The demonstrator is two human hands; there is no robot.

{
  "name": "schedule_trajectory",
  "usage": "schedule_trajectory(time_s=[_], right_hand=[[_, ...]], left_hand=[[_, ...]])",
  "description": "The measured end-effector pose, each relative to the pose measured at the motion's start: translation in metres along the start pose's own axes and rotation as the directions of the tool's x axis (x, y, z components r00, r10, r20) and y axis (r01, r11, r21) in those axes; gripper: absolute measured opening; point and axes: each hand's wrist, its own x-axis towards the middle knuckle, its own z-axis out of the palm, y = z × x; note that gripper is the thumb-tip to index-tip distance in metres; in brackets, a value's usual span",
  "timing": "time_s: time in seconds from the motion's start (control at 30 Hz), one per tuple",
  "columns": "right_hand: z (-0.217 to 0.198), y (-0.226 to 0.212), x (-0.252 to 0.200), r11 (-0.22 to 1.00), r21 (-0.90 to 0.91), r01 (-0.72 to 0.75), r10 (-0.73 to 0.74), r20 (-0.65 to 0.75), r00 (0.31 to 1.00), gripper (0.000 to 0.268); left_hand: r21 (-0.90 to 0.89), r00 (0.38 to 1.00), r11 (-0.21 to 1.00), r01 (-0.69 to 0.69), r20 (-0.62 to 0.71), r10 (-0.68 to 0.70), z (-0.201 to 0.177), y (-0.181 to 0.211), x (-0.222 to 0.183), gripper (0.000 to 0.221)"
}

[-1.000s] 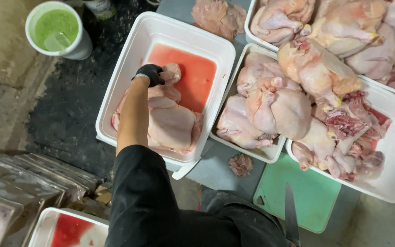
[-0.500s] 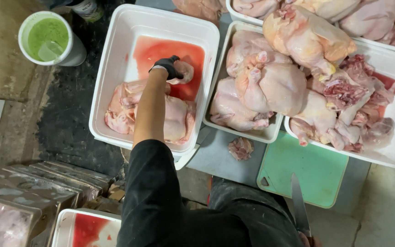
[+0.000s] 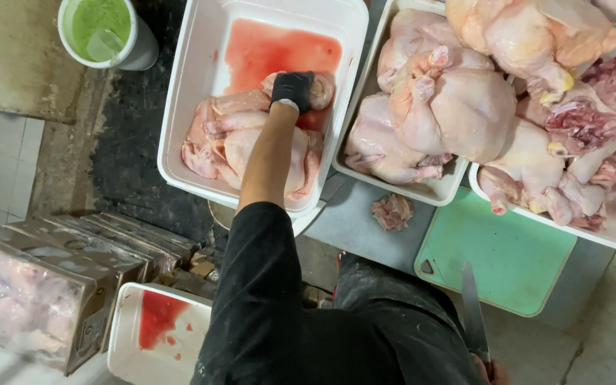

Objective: Trimming and slicing raw chicken breasts on a cutting board using a knife in a food processing facility.

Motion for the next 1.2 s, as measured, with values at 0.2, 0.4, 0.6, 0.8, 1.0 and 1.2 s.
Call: schedule_trajectory(time_s=[0.2,0.4,0.6,0.8,1.0,1.2], right_hand=[[-0.012,0.022,0.035,0.942,-0.311,0.123,-0.060,0.203,0.977,0.058],[-0.049,-0.033,0.043,0.919,-0.392,-0.038,0.190,0.357,0.915,0.061],[-0.130,-0.070,0.027,0.984,-0.035,0.172,-0.147,0.366,0.919,0.040],[-0.162,-0.012,0.032,0.902,0.352,0.252,-0.349,0.249,0.903,0.043],[-0.179,0.035,0.051,0.878,0.353,0.323,-0.384,0.116,0.916,0.037],[-0.211,0.035,0.043,0.876,0.333,0.349,-0.445,0.277,0.851,0.031]], left_hand=[[-0.153,0.952,0.983,0.099,-0.272,-0.138,-0.063,0.004,-0.027,0.034],[-0.212,0.949,0.977,-0.033,-0.313,-0.036,-0.184,0.058,-0.143,0.035],[0.000,0.789,0.869,-0.496,-0.417,0.451,-0.215,0.226,-0.254,0.014],[-0.081,0.722,0.750,-0.657,-0.352,0.595,-0.036,0.403,-0.273,0.049],[-0.037,0.905,0.913,-0.406,0.123,0.407,0.041,0.526,-0.294,0.071],[-0.219,0.972,0.966,-0.137,0.159,0.174,-0.017,0.576,-0.347,0.070]])
